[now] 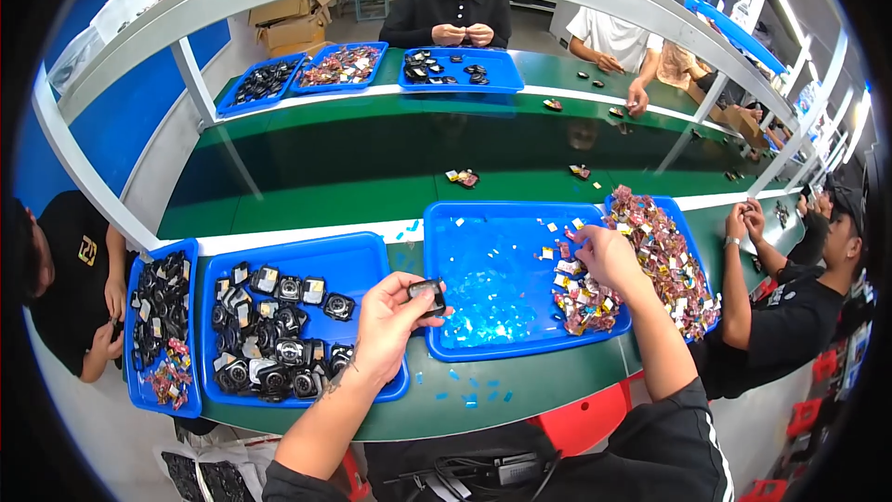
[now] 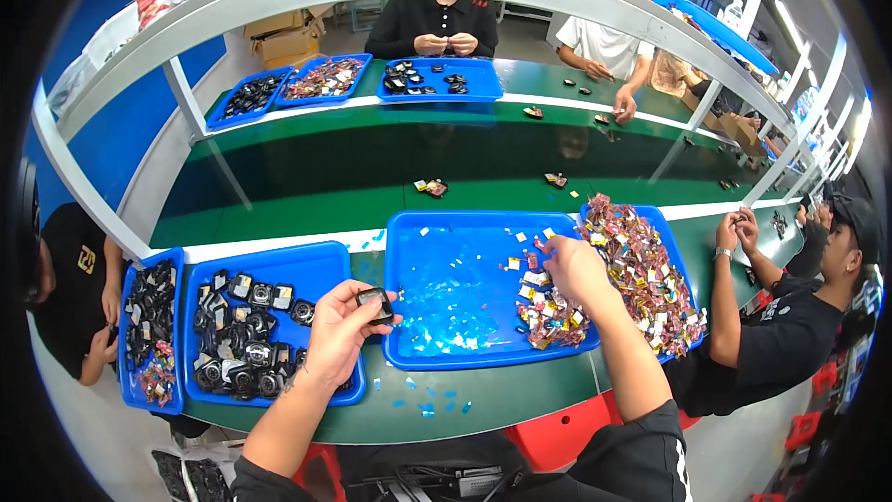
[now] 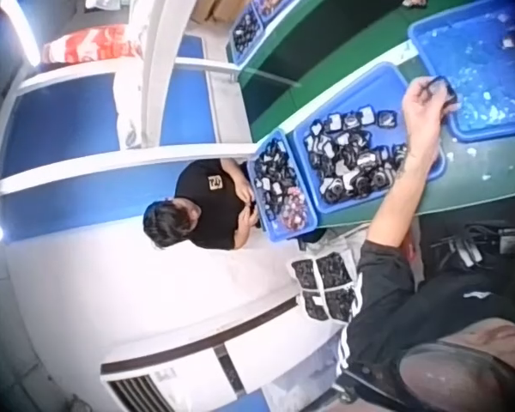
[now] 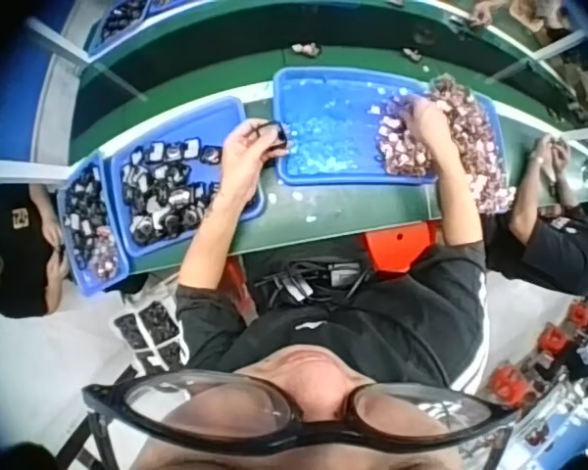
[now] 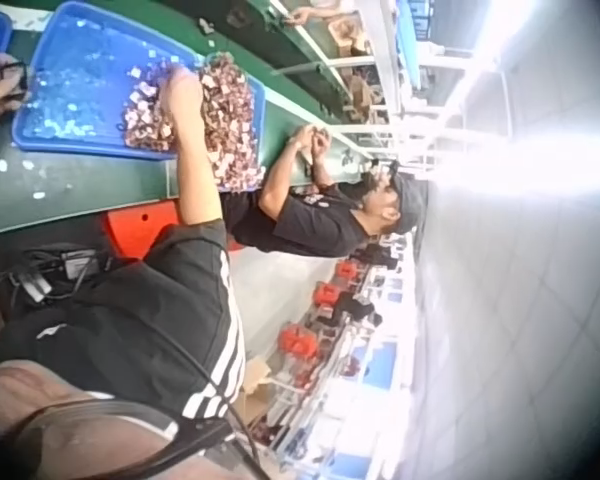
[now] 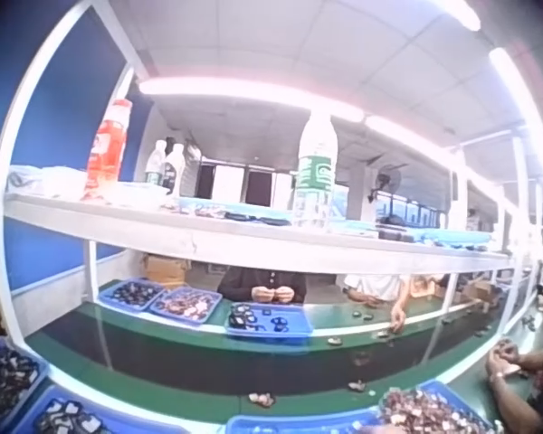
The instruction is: Assembling small electronic components into plastic housings at a production line.
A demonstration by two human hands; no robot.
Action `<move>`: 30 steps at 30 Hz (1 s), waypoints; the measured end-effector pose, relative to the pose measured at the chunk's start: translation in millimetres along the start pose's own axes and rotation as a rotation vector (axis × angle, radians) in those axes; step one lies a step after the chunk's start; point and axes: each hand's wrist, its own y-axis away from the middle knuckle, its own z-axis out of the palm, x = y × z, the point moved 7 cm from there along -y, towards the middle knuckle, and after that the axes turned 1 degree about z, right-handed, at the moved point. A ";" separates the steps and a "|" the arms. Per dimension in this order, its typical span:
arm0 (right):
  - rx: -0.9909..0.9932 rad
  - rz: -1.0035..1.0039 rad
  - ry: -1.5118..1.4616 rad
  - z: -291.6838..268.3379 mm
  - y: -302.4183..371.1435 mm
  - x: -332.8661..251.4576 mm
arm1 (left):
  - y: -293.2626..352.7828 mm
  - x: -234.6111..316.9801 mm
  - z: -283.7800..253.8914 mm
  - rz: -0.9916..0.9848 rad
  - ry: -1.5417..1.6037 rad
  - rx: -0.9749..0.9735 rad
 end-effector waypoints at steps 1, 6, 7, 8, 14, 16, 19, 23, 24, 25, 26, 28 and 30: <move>-0.007 -0.009 0.000 -1.5 1.8 -4.3 | 0.7 0.4 1.0 -0.018 -0.027 -0.013; 0.133 -0.142 -0.482 -26.1 20.8 -56.9 | 0.5 -0.3 4.2 -0.004 -0.002 -0.070; 0.172 -0.200 -0.429 -31.4 25.9 -68.3 | 0.9 -1.1 3.8 -0.008 -0.001 -0.069; 0.310 -0.291 -0.310 -34.9 25.1 -72.3 | 1.4 -0.2 3.2 0.012 -0.041 -0.063; 0.161 -0.034 0.145 -2.4 -4.4 2.5 | -1.2 -2.1 -3.3 0.056 -0.027 0.017; 0.153 -0.099 0.139 4.6 0.8 3.2 | -1.0 -6.6 -6.5 0.069 -0.036 0.001; 0.113 -0.043 -0.071 -2.8 1.7 8.3 | 0.8 -4.7 -6.7 0.067 -0.042 0.008; 0.027 -0.173 -0.003 -2.0 10.8 -9.7 | 1.7 -4.5 -7.4 0.059 -0.061 0.020; 0.120 -0.269 -0.029 -3.0 12.7 -15.4 | 1.8 -4.0 -7.3 0.066 -0.085 0.014; 0.120 -0.268 -0.028 1.2 11.3 -13.3 | 1.7 -4.2 -6.7 0.066 -0.084 0.014; 0.154 -0.308 -0.016 2.9 11.1 -14.1 | 1.4 -4.3 -5.8 0.066 -0.098 0.010; 0.292 -0.346 -0.048 -4.0 15.4 -21.3 | 1.8 -4.8 -6.4 0.067 -0.115 0.017; 0.447 -0.320 -0.185 -15.4 25.7 -33.7 | 0.9 -2.0 -3.5 0.140 -0.226 -0.007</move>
